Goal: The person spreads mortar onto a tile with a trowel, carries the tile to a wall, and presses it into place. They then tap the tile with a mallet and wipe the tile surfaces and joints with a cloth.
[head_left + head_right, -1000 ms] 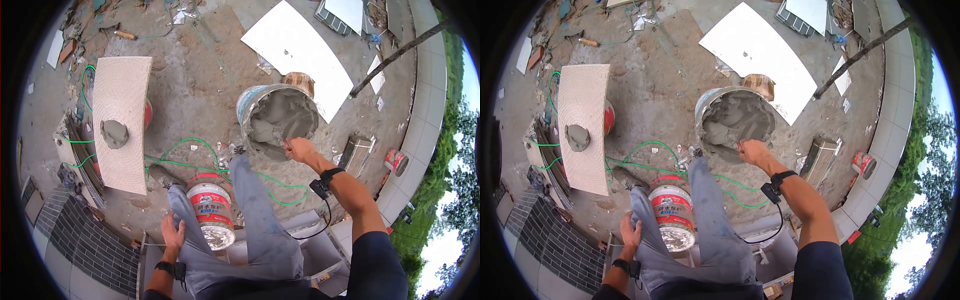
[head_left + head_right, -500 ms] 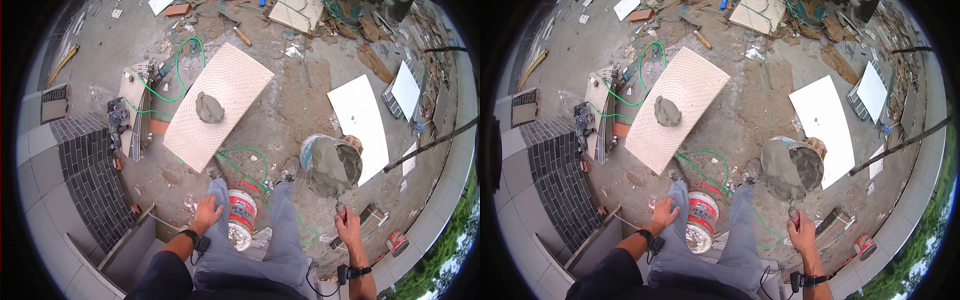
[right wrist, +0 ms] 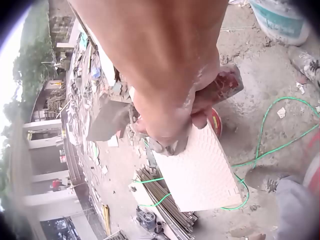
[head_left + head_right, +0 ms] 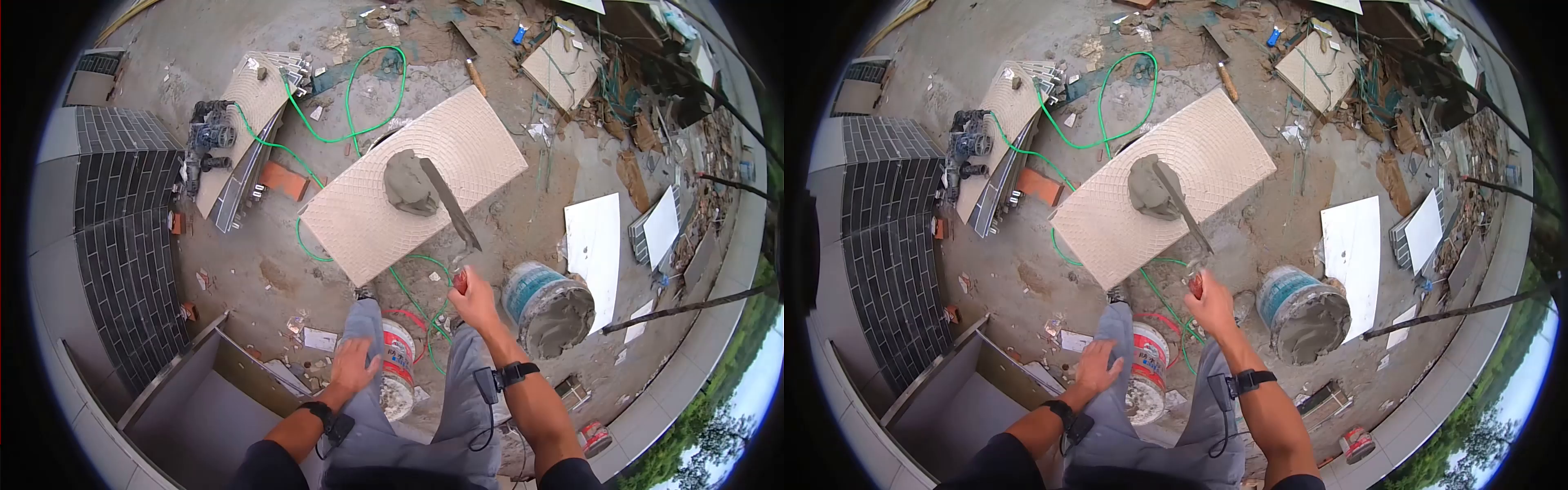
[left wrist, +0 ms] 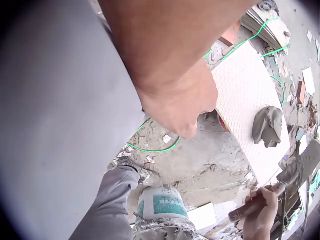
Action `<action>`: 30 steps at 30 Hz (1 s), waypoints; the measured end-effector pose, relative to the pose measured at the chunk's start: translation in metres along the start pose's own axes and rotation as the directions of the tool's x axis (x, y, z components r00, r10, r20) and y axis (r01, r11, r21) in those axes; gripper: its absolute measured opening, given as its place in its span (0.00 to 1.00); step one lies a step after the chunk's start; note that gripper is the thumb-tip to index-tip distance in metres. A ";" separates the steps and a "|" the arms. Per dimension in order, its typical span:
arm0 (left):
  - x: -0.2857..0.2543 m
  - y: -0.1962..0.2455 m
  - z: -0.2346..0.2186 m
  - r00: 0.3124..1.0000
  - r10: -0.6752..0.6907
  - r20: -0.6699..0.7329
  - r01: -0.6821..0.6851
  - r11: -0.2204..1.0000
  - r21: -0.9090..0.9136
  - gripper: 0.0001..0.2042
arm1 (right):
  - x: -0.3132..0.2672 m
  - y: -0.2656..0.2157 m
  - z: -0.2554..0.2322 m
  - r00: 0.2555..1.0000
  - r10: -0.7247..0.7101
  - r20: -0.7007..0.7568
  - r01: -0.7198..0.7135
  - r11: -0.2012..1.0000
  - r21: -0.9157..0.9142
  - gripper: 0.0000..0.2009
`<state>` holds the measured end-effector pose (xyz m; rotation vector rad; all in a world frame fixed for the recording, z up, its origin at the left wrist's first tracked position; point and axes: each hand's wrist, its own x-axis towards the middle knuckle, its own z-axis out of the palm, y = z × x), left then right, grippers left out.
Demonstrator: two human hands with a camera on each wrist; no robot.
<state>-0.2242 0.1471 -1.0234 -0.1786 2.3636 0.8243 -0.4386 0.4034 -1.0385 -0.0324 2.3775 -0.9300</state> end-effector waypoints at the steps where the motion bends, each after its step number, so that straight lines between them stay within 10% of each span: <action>1: -0.002 0.000 -0.004 1.000 -0.008 -0.002 0.008 1.000 -0.023 0.23 | -0.004 -0.006 -0.018 1.000 0.000 -0.004 0.000 1.000 -0.023 0.16; 5: -0.004 -0.007 -0.010 0.999 -0.014 -0.032 0.013 0.998 -0.060 0.22 | 0.023 -0.023 -0.048 0.989 -0.055 -0.136 0.056 0.998 0.005 0.21; 7: -0.007 -0.012 -0.011 0.998 -0.024 -0.051 0.020 0.996 -0.082 0.22 | 0.054 -0.031 -0.042 0.936 0.297 0.190 -0.353 0.789 0.503 0.20; 11: -0.014 -0.023 -0.011 0.994 0.022 -0.108 -0.034 0.993 -0.115 0.22 | 0.084 -0.028 0.072 0.887 0.362 0.287 -0.459 0.612 0.644 0.20; 14: -0.018 -0.027 -0.011 0.994 -0.005 -0.113 -0.011 0.991 -0.135 0.21 | 0.070 -0.029 0.117 0.907 0.361 0.218 -0.422 0.783 0.457 0.20; 15: -0.019 -0.027 -0.009 0.994 0.000 -0.112 -0.015 0.991 -0.134 0.21 | 0.070 -0.017 0.121 0.984 0.159 0.083 -0.163 0.986 0.040 0.20; 16: -0.018 -0.029 -0.008 0.995 -0.013 -0.102 0.000 0.992 -0.125 0.21 | 0.073 -0.019 0.116 0.994 -0.095 0.051 0.108 0.906 -0.409 0.20; 18: -0.018 -0.030 -0.010 0.995 -0.025 -0.097 0.013 0.993 -0.118 0.21 | 0.103 -0.014 0.062 0.937 -0.132 0.323 0.303 0.764 -0.569 0.19; 23: -0.023 -0.041 -0.012 0.995 -0.030 -0.096 0.015 0.988 -0.154 0.21 | 0.157 0.009 -0.014 0.974 -0.070 0.216 0.206 0.673 -0.710 0.19; 26: -0.026 -0.044 -0.013 0.994 -0.045 -0.099 0.027 0.984 -0.176 0.20 | 0.158 0.045 0.042 0.966 0.200 -0.166 -0.191 0.979 0.069 0.26; 28: -0.022 -0.047 -0.012 0.993 -0.035 -0.112 0.016 0.985 -0.170 0.20 | 0.113 0.004 0.086 0.937 0.344 0.055 -0.321 0.792 0.519 0.29; 30: -0.025 -0.045 -0.012 0.993 -0.027 -0.116 0.009 0.989 -0.150 0.19 | 0.071 -0.005 0.132 0.925 0.248 0.288 -0.359 0.821 0.444 0.26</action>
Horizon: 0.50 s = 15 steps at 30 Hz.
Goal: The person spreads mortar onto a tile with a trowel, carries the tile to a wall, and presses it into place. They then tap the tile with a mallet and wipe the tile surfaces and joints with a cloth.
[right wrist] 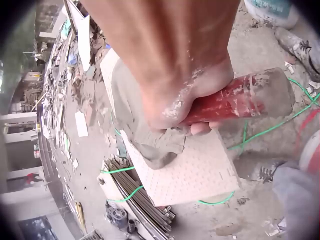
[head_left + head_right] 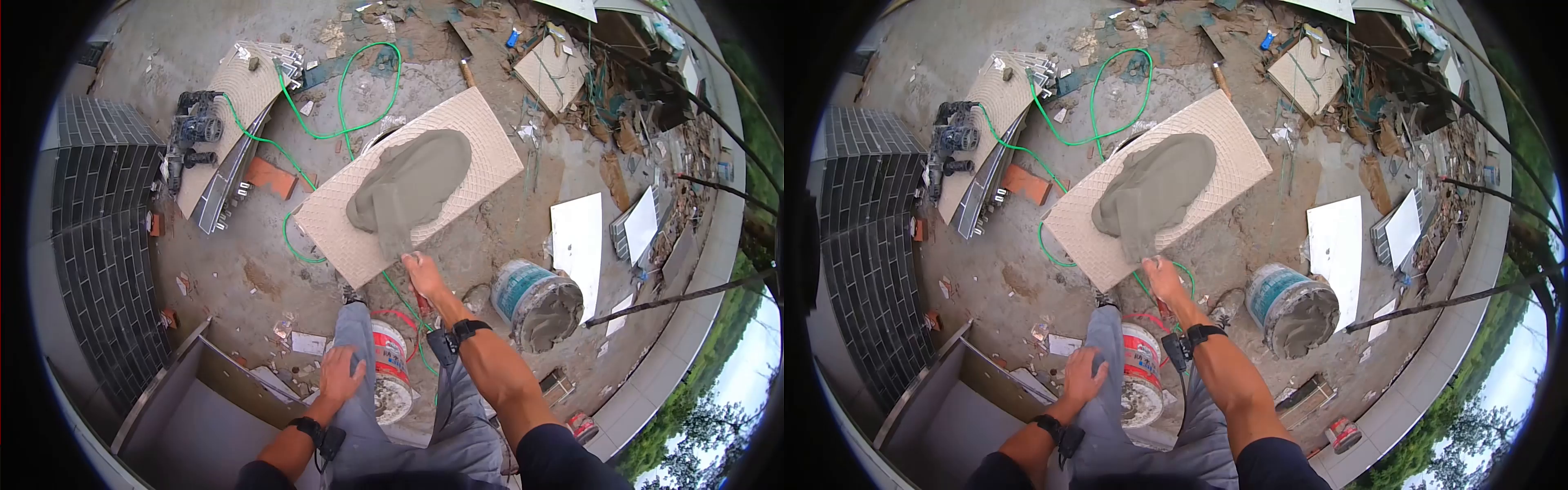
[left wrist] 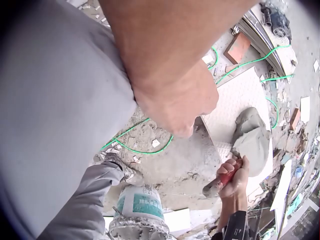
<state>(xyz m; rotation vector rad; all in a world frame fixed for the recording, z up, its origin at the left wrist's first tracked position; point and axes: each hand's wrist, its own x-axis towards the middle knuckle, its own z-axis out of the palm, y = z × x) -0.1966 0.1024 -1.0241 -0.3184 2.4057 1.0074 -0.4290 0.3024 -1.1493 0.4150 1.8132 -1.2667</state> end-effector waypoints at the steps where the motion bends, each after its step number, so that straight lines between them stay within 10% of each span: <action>1: 0.000 0.002 -0.001 1.000 0.001 -0.016 -0.001 1.000 0.007 0.19 | -0.009 0.015 0.001 1.000 -0.006 -0.006 0.006 1.000 0.008 0.26; 3: 0.007 0.002 -0.006 0.999 0.010 -0.040 -0.009 1.000 0.029 0.19 | -0.013 0.028 0.002 0.936 -0.319 0.149 0.307 0.528 -0.792 0.21; 5: 0.004 -0.002 -0.006 0.999 -0.030 -0.031 0.031 0.998 0.048 0.19 | -0.015 -0.028 -0.057 0.952 -0.165 0.258 0.298 0.300 -0.906 0.19; 8: 0.005 -0.015 -0.010 0.998 -0.056 -0.005 0.056 0.998 0.021 0.18 | 0.014 -0.056 -0.154 0.939 -0.337 0.071 0.139 0.185 -0.973 0.18; 11: 0.003 -0.024 -0.010 0.998 -0.064 -0.006 0.064 0.998 -0.009 0.18 | 0.049 -0.038 -0.189 0.901 -0.342 -0.265 -0.117 0.398 -0.910 0.18; 13: -0.001 -0.024 -0.008 0.997 -0.074 -0.003 0.074 0.997 0.007 0.18 | 0.068 0.006 -0.162 0.889 -0.232 -0.395 0.053 0.909 -0.414 0.20; 14: 0.003 -0.020 -0.004 0.997 -0.071 -0.017 0.071 0.997 0.021 0.18 | 0.028 -0.018 -0.116 0.951 -0.009 -0.310 0.013 1.000 0.009 0.22; 15: 0.006 -0.016 0.000 0.998 -0.063 -0.020 0.063 0.998 0.020 0.18 | 0.015 -0.002 -0.080 0.971 0.022 -0.240 -0.006 0.998 0.064 0.23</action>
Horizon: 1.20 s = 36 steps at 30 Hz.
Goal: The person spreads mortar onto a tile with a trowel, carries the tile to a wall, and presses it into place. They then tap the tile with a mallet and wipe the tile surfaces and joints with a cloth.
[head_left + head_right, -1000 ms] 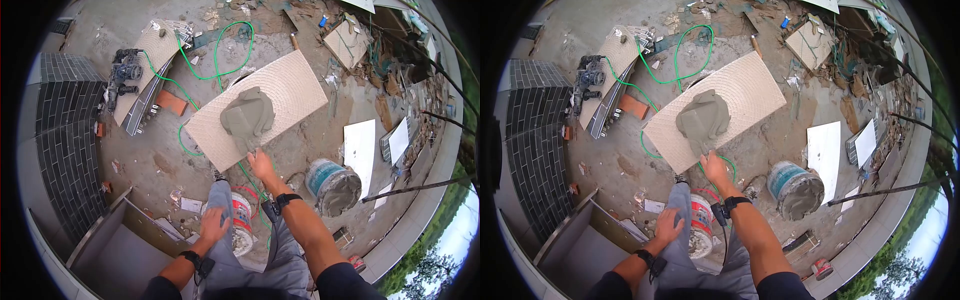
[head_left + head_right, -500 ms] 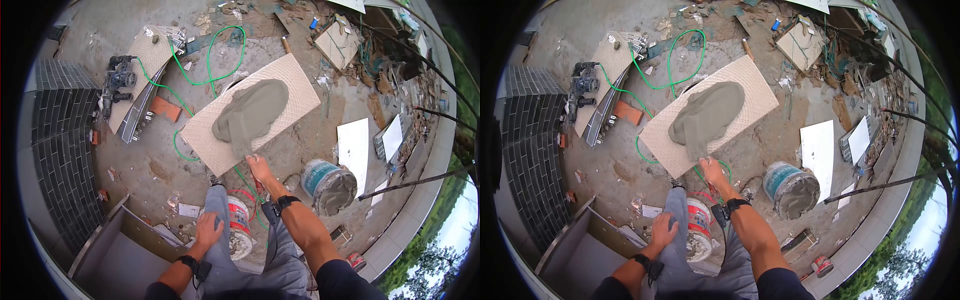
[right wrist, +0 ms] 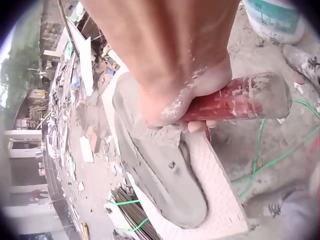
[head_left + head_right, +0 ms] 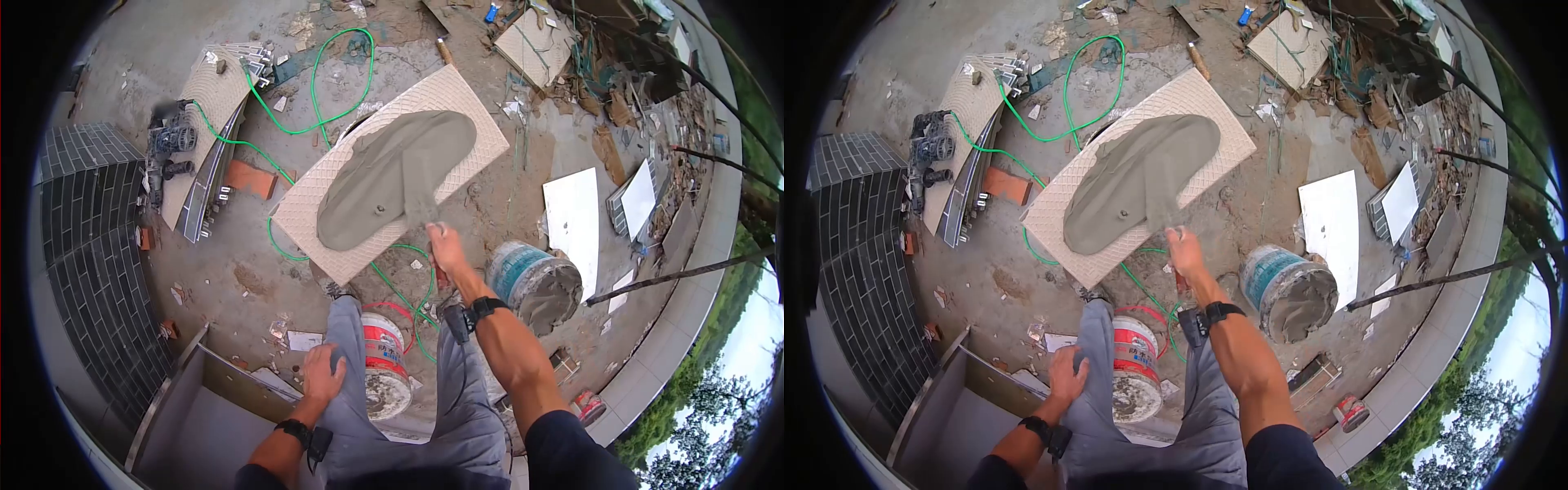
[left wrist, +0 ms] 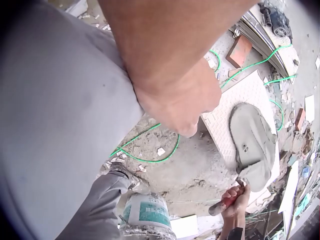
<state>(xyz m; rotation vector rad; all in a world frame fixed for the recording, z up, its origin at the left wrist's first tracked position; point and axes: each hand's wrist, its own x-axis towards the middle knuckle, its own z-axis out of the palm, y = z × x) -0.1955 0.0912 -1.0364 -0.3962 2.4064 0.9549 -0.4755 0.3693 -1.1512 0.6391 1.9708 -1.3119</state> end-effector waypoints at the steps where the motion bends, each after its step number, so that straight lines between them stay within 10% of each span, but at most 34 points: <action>1: 0.002 0.003 0.003 1.000 0.007 0.016 -0.008 1.000 0.019 0.18 | -0.024 0.015 0.024 0.988 0.021 0.153 -0.017 1.000 -0.025 0.24; 3: 0.006 0.013 0.001 1.000 0.010 0.021 -0.011 0.999 0.052 0.18 | -0.046 0.043 0.050 0.976 0.056 0.211 -0.046 0.997 -0.054 0.24; 5: 0.009 0.019 0.002 0.999 0.004 0.051 -0.008 0.997 0.078 0.17 | -0.043 0.075 0.048 0.877 -0.247 0.413 0.468 0.640 -0.610 0.23; 9: 0.009 0.013 0.006 0.997 -0.006 0.073 0.001 0.998 0.065 0.16 | 0.005 -0.024 -0.059 0.872 -0.318 0.373 0.450 0.218 -0.866 0.19; 13: 0.005 0.012 0.010 0.998 -0.013 0.063 0.009 0.998 0.068 0.17 | 0.066 -0.029 -0.104 0.842 -0.538 -0.053 0.184 0.378 -0.907 0.17; 15: 0.011 0.017 0.010 0.999 0.007 0.036 -0.010 0.997 0.081 0.17 | 0.059 -0.001 -0.064 0.961 -0.243 -0.129 0.204 0.944 -0.258 0.17; 16: 0.012 0.018 0.013 0.999 0.002 0.048 -0.007 0.995 0.104 0.17 | 0.025 0.001 -0.036 0.995 -0.070 -0.077 0.069 0.997 -0.021 0.17; 18: 0.015 0.026 0.014 0.999 0.006 0.049 -0.012 0.991 0.131 0.17 | -0.029 0.018 0.003 0.983 0.050 0.174 -0.048 0.999 -0.016 0.25; 20: 0.017 0.029 0.018 0.996 -0.029 0.085 0.013 0.985 0.174 0.17 | -0.035 0.101 0.035 0.825 -0.544 0.154 0.540 0.679 -0.497 0.22; 23: 0.018 0.029 0.024 0.998 -0.028 0.062 0.018 0.989 0.150 0.16 | -0.034 0.040 -0.014 0.892 -0.316 0.323 0.444 0.474 -0.761 0.19; 25: 0.018 0.030 0.025 0.997 -0.013 0.075 0.002 0.991 0.136 0.16 | 0.001 0.052 -0.049 0.883 -0.421 0.205 0.396 0.437 -0.807 0.17; 32: 0.017 0.036 0.042 0.996 -0.012 0.088 -0.002 0.987 0.160 0.16 | 0.056 0.085 -0.167 0.844 -0.409 -0.346 0.111 0.765 -0.635 0.18; 36: 0.024 0.050 0.045 0.996 0.038 0.077 -0.051 0.984 0.171 0.16 | 0.047 0.045 -0.189 0.872 -0.393 -0.291 0.171 0.802 -0.572 0.21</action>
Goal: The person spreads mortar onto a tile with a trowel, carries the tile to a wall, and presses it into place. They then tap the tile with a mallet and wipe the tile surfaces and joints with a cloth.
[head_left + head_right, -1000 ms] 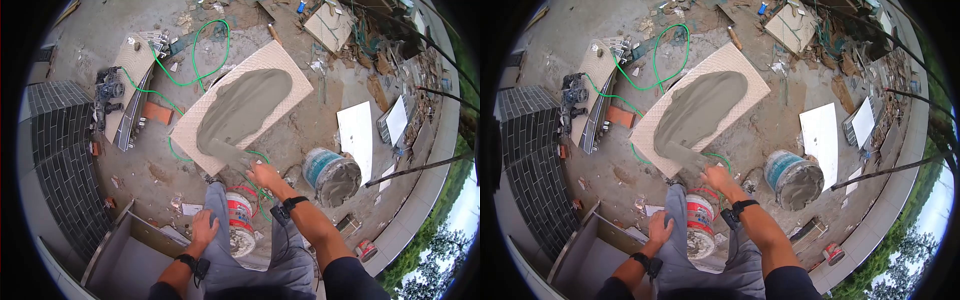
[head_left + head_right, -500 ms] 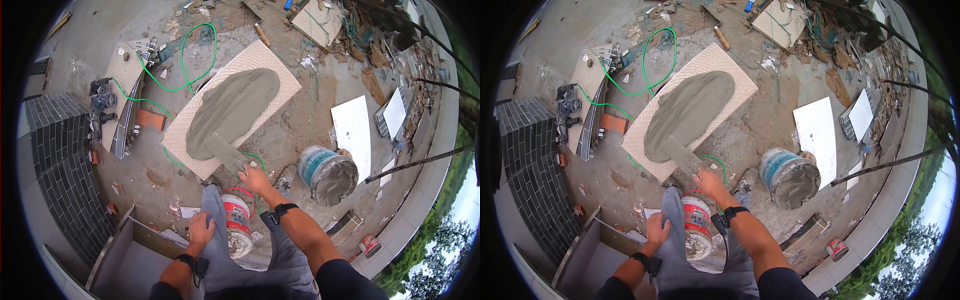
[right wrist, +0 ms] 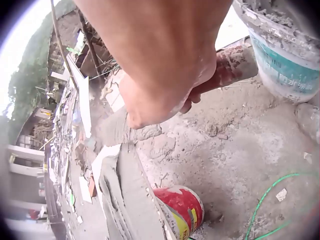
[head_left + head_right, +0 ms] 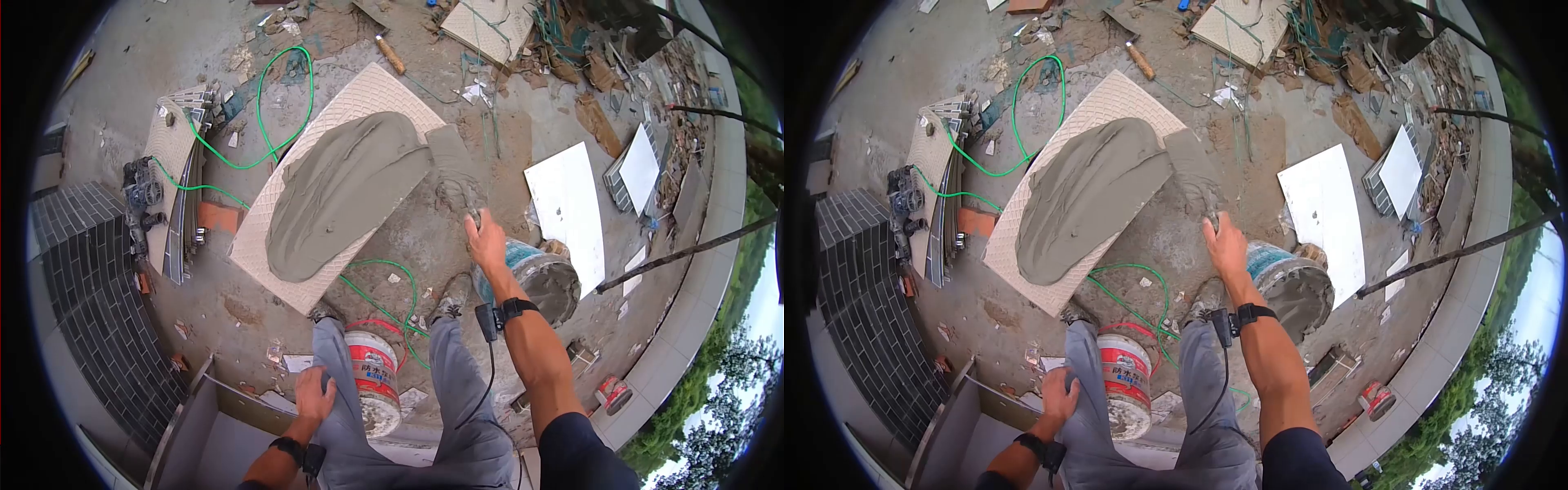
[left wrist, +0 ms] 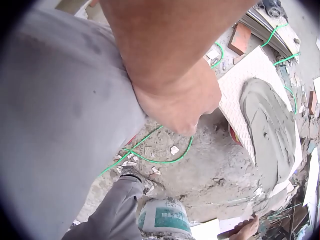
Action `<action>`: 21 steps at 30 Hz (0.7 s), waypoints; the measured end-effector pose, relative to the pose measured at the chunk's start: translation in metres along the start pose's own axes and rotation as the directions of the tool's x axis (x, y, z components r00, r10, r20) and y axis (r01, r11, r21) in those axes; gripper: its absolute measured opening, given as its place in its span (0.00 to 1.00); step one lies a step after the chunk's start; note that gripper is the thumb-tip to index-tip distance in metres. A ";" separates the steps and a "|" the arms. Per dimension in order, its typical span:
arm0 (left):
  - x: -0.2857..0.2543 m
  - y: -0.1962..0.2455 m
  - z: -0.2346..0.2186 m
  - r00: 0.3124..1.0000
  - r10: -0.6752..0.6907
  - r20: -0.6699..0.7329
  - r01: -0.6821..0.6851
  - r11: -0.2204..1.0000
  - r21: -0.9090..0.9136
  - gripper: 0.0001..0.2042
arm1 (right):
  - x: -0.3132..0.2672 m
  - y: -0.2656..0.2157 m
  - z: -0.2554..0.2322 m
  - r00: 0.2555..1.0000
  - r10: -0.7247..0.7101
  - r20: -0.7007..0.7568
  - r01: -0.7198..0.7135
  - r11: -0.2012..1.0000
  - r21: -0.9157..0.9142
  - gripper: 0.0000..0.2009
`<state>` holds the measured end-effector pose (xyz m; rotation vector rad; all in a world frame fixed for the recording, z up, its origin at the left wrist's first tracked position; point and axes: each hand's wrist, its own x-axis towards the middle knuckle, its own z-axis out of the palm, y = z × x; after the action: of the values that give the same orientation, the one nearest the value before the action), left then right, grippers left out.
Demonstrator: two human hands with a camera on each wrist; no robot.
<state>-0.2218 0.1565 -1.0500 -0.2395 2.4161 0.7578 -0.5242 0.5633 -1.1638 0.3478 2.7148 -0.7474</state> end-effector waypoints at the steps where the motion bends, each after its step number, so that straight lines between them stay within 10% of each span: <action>1: 0.003 0.005 -0.001 1.000 -0.010 0.013 0.010 1.000 0.008 0.16 | 0.010 -0.017 -0.009 1.000 -0.003 -0.004 0.003 1.000 0.003 0.21; 6: 0.007 0.011 0.001 0.999 -0.043 0.013 0.043 0.999 -0.016 0.16 | 0.107 -0.016 0.003 0.956 -0.237 0.170 0.238 0.971 0.017 0.21; 10: 0.003 0.016 0.005 0.999 -0.040 -0.032 0.039 0.999 -0.030 0.15 | 0.135 0.062 -0.017 0.998 0.066 0.022 -0.069 0.987 0.148 0.21; 18: 0.007 0.020 0.006 0.995 -0.095 0.006 0.095 0.995 0.020 0.15 | 0.044 -0.003 0.051 0.964 -0.085 0.251 -0.040 0.890 0.455 0.20; 21: 0.003 0.021 0.012 0.996 -0.087 -0.017 0.086 0.996 -0.025 0.16 | 0.009 0.044 0.075 0.820 -0.313 0.479 0.295 0.949 0.113 0.21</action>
<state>-0.2253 0.1804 -1.0499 -0.3598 2.3979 0.7487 -0.5023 0.5612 -1.2485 -0.2570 2.2848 -0.8305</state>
